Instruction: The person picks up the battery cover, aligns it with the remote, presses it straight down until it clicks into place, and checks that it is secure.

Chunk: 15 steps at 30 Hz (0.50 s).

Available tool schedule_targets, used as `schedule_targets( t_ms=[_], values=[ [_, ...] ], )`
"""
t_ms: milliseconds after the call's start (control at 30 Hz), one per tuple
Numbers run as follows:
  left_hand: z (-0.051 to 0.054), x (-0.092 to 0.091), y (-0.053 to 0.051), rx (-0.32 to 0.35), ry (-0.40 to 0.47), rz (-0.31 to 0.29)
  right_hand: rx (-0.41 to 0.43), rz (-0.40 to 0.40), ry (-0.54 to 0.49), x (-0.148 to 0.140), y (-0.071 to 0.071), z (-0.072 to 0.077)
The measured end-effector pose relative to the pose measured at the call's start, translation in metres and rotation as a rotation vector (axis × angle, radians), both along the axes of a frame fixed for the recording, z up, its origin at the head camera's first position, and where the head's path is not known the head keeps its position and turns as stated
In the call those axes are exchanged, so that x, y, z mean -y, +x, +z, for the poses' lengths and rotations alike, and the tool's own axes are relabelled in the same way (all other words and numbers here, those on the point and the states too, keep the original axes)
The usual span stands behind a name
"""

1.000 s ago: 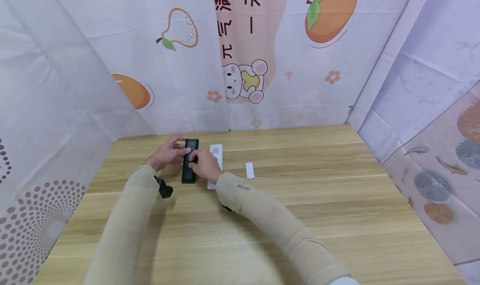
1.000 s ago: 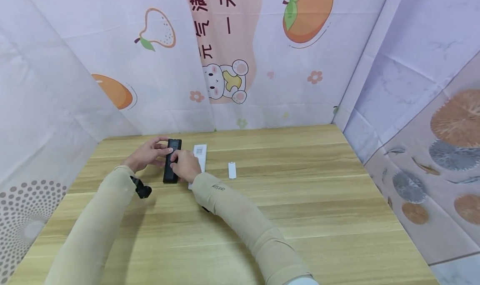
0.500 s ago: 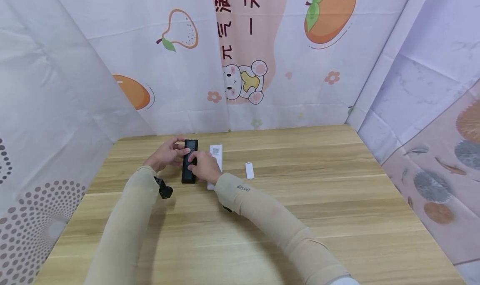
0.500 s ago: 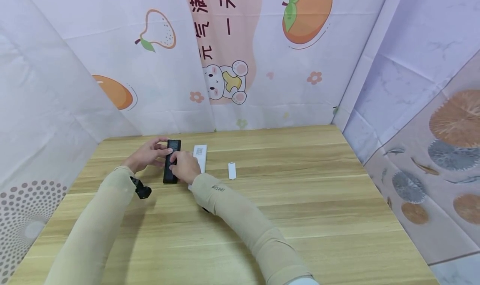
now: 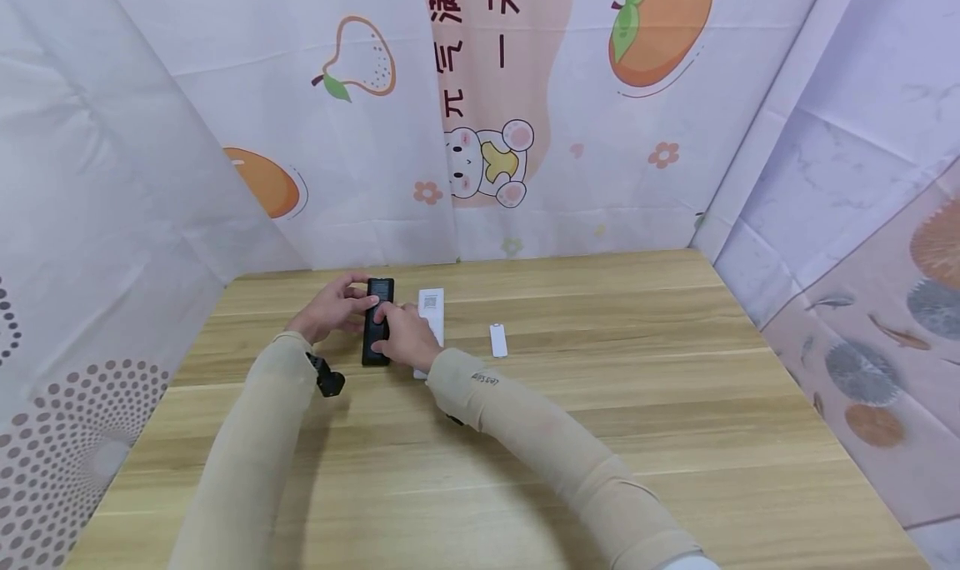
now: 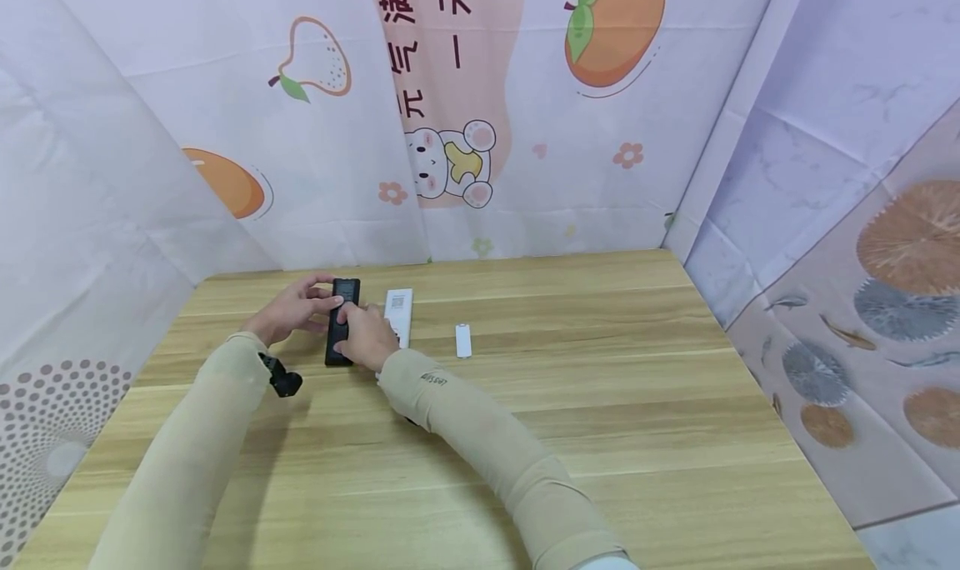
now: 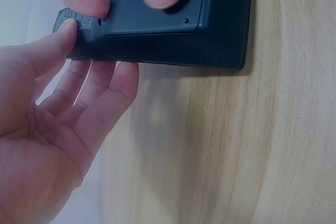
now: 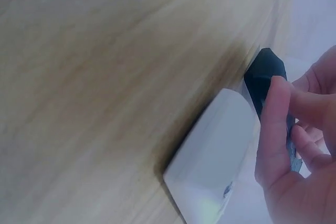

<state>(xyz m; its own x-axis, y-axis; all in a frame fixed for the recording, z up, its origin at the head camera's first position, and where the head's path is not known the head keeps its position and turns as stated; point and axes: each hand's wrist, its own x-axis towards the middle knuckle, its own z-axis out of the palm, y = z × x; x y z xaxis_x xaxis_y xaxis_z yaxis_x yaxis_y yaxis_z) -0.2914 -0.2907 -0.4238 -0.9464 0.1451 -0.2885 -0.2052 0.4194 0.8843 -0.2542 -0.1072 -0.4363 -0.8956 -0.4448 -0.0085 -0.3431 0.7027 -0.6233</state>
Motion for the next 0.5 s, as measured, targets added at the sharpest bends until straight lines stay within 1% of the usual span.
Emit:
schedule_targets(
  t_ms=[233, 367, 500],
  values=[
    [-0.0008, 0.0004, 0.0002, 0.006, 0.010, 0.013, 0.028, 0.001, -0.002, 0.0001, 0.0015, 0.0005],
    [-0.0016, 0.0012, 0.0006, 0.009, 0.022, 0.024, 0.028, 0.001, -0.004, 0.0005, 0.0022, -0.0001],
    [-0.0033, 0.0006, 0.0006, 0.016, 0.039, 0.029, 0.075, -0.022, -0.042, 0.0006, 0.0036, -0.0004]
  ],
)
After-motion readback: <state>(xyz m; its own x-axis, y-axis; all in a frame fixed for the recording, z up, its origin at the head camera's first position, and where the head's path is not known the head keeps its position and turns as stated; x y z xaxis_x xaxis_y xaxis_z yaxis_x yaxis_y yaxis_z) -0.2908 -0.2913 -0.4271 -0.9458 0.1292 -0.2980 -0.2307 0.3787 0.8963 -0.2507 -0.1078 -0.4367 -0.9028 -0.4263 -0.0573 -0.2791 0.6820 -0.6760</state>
